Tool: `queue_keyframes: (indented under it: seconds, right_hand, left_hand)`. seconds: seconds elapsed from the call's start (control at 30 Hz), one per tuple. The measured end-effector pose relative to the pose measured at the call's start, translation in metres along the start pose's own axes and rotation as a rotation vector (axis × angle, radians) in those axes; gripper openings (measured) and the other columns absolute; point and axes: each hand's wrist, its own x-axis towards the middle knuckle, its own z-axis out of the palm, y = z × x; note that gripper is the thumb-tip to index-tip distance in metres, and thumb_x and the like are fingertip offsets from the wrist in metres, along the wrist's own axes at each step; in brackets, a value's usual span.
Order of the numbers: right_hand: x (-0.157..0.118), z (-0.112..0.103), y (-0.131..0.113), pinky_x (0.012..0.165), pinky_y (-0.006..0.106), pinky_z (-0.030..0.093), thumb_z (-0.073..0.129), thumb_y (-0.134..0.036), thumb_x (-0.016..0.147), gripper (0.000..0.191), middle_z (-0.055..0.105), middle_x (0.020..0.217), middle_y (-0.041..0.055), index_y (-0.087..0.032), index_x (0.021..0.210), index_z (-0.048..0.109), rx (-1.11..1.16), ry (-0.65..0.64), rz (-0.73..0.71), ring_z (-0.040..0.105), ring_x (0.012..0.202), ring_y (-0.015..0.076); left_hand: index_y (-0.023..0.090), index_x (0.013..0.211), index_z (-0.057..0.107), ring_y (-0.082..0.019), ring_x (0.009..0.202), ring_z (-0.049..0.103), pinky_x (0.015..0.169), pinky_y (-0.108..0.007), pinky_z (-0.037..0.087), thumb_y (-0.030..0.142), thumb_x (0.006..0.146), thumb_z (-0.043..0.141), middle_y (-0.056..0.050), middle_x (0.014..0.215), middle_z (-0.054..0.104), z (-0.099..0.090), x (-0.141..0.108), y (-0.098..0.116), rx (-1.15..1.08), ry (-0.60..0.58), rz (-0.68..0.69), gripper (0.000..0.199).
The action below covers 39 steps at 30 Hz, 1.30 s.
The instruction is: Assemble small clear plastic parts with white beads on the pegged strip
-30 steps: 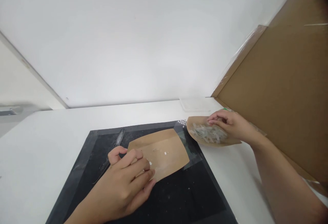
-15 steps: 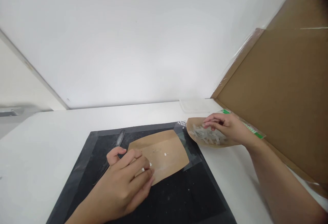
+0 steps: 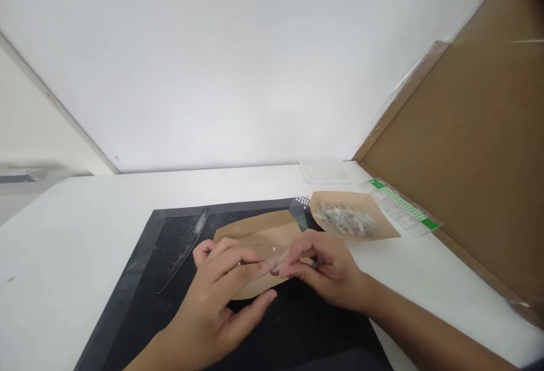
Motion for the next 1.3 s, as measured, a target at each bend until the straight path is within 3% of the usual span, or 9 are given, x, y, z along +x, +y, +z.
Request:
queue_keyframes:
  seconds: [0.2, 0.33, 0.47, 0.57, 0.73, 0.97, 1.17, 1.3]
  right_hand:
    - [0.002, 0.006, -0.001, 0.065, 0.026, 0.058, 0.076, -0.035, 0.097, 0.007, 0.08, 0.08, -0.0009, -0.028, 0.094, 0.074, -0.134, -0.066, -0.046, 0.076, 0.068, 0.016]
    - [0.004, 0.006, 0.001, 0.069, 0.023, 0.059, 0.068, -0.025, 0.101, 0.007, 0.081, 0.08, -0.0037, -0.029, 0.103, 0.073, -0.036, -0.13, -0.017, 0.079, 0.072, 0.0134]
    - [0.004, 0.004, 0.005, 0.083, 0.027, 0.063, 0.063, -0.025, 0.105, 0.011, 0.084, 0.095, -0.0001, -0.027, 0.11, 0.072, 0.057, -0.109, 0.044, 0.082, 0.086, 0.0152]
    - [0.004, 0.002, 0.01, 0.082, 0.031, 0.066, 0.06, -0.027, 0.107, 0.009, 0.084, 0.109, 0.005, -0.024, 0.112, 0.067, 0.206, -0.074, 0.115, 0.083, 0.085, 0.0167]
    - [0.007, -0.001, 0.016, 0.069, 0.029, 0.066, 0.065, -0.033, 0.104, 0.015, 0.085, 0.091, 0.0046, -0.023, 0.096, 0.058, 0.348, 0.013, 0.179, 0.081, 0.071, 0.0166]
    - [0.011, -0.009, 0.019, 0.058, 0.028, 0.06, 0.066, -0.044, 0.103, 0.027, 0.079, 0.069, -0.0001, -0.024, 0.089, 0.054, 0.245, 0.055, 0.208, 0.074, 0.056, 0.0153]
    - [0.012, -0.012, 0.023, 0.072, 0.032, 0.061, 0.051, -0.046, 0.11, 0.025, 0.079, 0.079, 0.0007, -0.025, 0.124, 0.05, 0.101, 0.048, 0.163, 0.075, 0.07, 0.0165]
    - [0.011, -0.012, 0.029, 0.063, 0.03, 0.054, 0.045, -0.048, 0.112, 0.034, 0.07, 0.069, -0.0033, -0.024, 0.136, 0.044, -0.05, 0.068, 0.188, 0.064, 0.06, 0.0154]
  left_hand:
    - [0.031, 0.106, 0.078, -0.018, 0.085, 0.064, 0.083, -0.041, 0.033, 0.022, 0.103, 0.067, 0.002, 0.094, 0.076, 0.002, 0.003, -0.001, -0.02, 0.025, -0.04, 0.014]
    - [0.031, 0.106, 0.077, -0.019, 0.086, 0.064, 0.085, -0.042, 0.032, 0.017, 0.104, 0.064, 0.003, 0.092, 0.075, -0.002, 0.003, -0.006, 0.026, -0.007, -0.057, 0.019]
    - [0.03, 0.109, 0.075, -0.018, 0.089, 0.066, 0.085, -0.041, 0.033, 0.019, 0.103, 0.066, 0.004, 0.093, 0.074, -0.003, 0.002, -0.012, 0.082, 0.002, -0.1, 0.015]
    - [0.031, 0.109, 0.075, -0.018, 0.09, 0.067, 0.085, -0.04, 0.034, 0.022, 0.103, 0.068, 0.005, 0.094, 0.075, -0.004, 0.0, -0.017, 0.091, 0.033, -0.171, 0.013]
    - [0.032, 0.108, 0.075, -0.019, 0.091, 0.069, 0.084, -0.04, 0.035, 0.024, 0.102, 0.069, 0.006, 0.095, 0.077, -0.005, -0.002, -0.021, 0.122, 0.043, -0.204, 0.012]
    - [0.03, 0.105, 0.076, -0.019, 0.089, 0.069, 0.082, -0.04, 0.034, 0.024, 0.102, 0.068, 0.005, 0.094, 0.077, -0.006, 0.001, -0.019, 0.163, 0.077, -0.189, 0.01]
    - [0.03, 0.106, 0.075, -0.019, 0.089, 0.068, 0.082, -0.04, 0.033, 0.023, 0.101, 0.068, 0.005, 0.093, 0.076, -0.006, 0.001, -0.02, 0.193, 0.085, -0.177, 0.011]
    - [0.03, 0.105, 0.075, -0.019, 0.089, 0.069, 0.083, -0.04, 0.032, 0.022, 0.101, 0.068, 0.005, 0.092, 0.077, -0.005, 0.002, -0.02, 0.209, 0.1, -0.161, 0.01]
